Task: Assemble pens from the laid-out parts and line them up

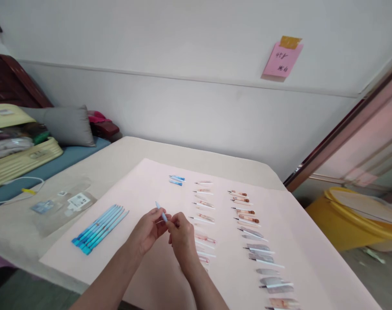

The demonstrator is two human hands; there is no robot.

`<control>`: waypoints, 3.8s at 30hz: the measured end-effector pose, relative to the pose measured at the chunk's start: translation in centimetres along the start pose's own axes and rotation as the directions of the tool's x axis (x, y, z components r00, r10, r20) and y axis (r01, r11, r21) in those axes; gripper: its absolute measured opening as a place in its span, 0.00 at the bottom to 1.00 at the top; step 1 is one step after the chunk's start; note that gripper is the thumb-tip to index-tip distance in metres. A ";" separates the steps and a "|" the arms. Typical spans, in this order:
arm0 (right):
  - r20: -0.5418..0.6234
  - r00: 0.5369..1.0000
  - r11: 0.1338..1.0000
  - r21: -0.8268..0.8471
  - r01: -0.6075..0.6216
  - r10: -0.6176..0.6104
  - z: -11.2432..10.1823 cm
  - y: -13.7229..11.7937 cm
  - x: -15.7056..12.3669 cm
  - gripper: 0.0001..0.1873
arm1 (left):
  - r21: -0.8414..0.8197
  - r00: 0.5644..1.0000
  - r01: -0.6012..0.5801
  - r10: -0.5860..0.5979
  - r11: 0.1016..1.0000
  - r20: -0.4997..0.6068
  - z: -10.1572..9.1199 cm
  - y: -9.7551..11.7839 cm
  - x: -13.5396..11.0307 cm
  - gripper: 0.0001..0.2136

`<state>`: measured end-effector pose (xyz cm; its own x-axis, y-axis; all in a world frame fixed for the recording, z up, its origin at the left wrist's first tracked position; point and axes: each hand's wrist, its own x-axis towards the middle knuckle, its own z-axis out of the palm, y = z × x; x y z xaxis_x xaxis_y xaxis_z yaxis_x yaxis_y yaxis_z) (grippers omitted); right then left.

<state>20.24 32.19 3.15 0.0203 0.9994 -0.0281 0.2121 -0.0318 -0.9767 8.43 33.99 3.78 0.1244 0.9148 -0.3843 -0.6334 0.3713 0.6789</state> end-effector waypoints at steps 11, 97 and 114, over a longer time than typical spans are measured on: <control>0.009 0.999 0.994 -0.091 0.052 -0.051 0.7 -0.2 -0.4 0.09 | 0.007 0.997 -0.055 0.056 0.998 -0.058 -0.7 1.3 0.0 0.08; 0.002 0.999 0.622 -0.783 -0.019 0.033 5.4 3.2 21.7 0.27 | -0.425 0.960 -0.093 -0.032 0.900 -0.278 -2.4 6.5 1.5 0.02; 0.144 0.989 0.670 -0.735 0.101 0.010 4.6 3.3 20.3 0.25 | -0.426 0.963 -0.098 -0.023 0.899 -0.270 -2.3 6.5 1.2 0.02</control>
<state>16.90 52.42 -1.66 -0.1189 0.9906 -0.0679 0.8627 0.0692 -0.5010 2.72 37.17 6.31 -0.0721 0.8291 -0.5544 -0.9072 0.1764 0.3819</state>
